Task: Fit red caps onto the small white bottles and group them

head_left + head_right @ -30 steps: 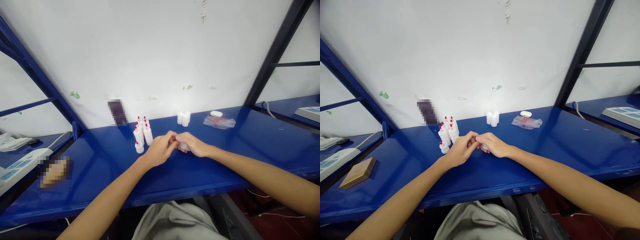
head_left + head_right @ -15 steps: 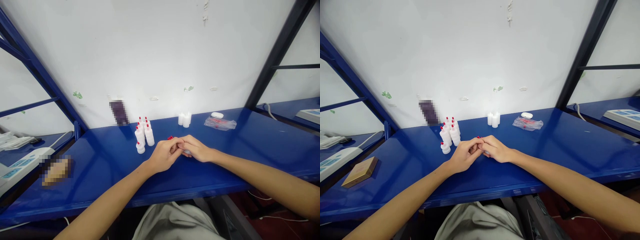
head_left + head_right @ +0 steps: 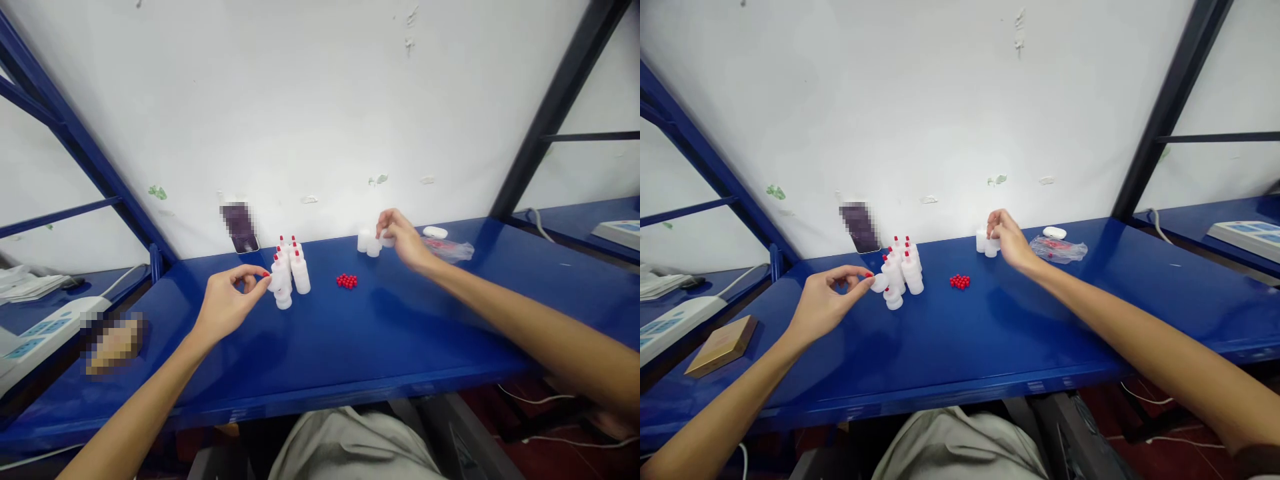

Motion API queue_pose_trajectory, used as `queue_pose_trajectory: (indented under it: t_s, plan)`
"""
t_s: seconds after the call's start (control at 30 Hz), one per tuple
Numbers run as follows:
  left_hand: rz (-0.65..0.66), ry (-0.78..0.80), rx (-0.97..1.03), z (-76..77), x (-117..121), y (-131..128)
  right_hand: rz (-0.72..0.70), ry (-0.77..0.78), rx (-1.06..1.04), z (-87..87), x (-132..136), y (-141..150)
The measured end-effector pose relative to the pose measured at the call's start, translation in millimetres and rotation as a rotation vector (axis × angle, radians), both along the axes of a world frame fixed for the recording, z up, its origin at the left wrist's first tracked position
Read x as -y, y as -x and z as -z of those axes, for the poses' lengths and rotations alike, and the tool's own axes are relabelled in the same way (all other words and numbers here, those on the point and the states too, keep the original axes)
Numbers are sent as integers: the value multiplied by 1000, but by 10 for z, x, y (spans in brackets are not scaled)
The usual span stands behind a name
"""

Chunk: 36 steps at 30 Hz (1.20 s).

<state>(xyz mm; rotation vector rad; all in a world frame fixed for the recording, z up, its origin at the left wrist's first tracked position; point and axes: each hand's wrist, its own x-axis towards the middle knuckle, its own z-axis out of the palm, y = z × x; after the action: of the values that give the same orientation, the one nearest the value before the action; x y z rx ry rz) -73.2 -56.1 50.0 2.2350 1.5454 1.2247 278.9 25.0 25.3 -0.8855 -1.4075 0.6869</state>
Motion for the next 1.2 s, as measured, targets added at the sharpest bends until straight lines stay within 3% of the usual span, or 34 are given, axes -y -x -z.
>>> queue_pose_trajectory:
  t_s: [0.17,0.33,0.57,0.93,1.13,1.2]
  plan:
    - [90,76,7,153,-50,-1,105,-24,-66,-69,-550,-131]
    - [118,63,-183,187,-101,-3,76,-44,45,74,-727,-108]
    - [143,88,-299,204,-124,44,103,-58,306,176,-651,-93]
    - [159,121,-500,146,-123,-13,100,-54,345,214,-545,-82]
    - [64,-90,-435,200,-25,-64,-45,-6,185,213,-280,8]
    - [116,-164,-446,250,46,-130,-115,38,110,201,-163,44]
